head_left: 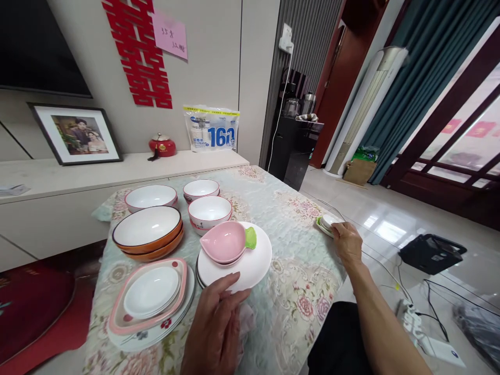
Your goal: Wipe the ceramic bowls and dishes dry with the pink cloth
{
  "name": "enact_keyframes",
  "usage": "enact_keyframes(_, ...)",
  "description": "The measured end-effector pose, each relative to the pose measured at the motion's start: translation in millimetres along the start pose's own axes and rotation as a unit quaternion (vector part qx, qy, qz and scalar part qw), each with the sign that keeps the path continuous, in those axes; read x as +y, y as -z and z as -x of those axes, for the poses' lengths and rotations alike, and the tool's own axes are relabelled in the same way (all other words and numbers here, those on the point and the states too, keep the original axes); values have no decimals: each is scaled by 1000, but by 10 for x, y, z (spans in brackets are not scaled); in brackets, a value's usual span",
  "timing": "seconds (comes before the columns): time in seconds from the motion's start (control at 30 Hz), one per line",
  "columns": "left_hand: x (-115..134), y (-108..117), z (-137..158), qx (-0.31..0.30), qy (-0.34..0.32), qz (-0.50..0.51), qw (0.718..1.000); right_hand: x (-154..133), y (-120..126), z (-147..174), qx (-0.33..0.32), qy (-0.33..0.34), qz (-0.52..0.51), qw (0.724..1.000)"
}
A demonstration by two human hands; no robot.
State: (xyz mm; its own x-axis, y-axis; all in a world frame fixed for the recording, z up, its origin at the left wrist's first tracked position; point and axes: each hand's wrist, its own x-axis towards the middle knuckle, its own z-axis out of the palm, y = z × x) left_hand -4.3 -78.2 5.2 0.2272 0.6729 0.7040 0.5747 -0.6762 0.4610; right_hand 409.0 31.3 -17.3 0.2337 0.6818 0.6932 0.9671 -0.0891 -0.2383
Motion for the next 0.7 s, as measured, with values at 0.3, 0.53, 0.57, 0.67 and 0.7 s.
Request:
enact_keyframes(0.3, -36, 36, 11, -5, -2, -21, 1000, 28, -130, 24, -4, 9, -9, 1000)
enact_keyframes(0.53, -48, 108, 10, -8, -2, -51, 999, 26, -126, 64, 15, 24, -11, 1000)
enact_keyframes(0.57, -46, 121, 16, -5, 2, -55, 998, 25, -120, 67, 19, 28, -9, 999)
enact_keyframes(0.67, -51, 166, 34, 1, 18, -59, 998, 25, -84, 67, 29, 43, -3, 999)
enact_keyframes(0.7, -54, 185, 38, 4, 26, -59, 998, 22, -65, 65, 32, 48, -1, 998)
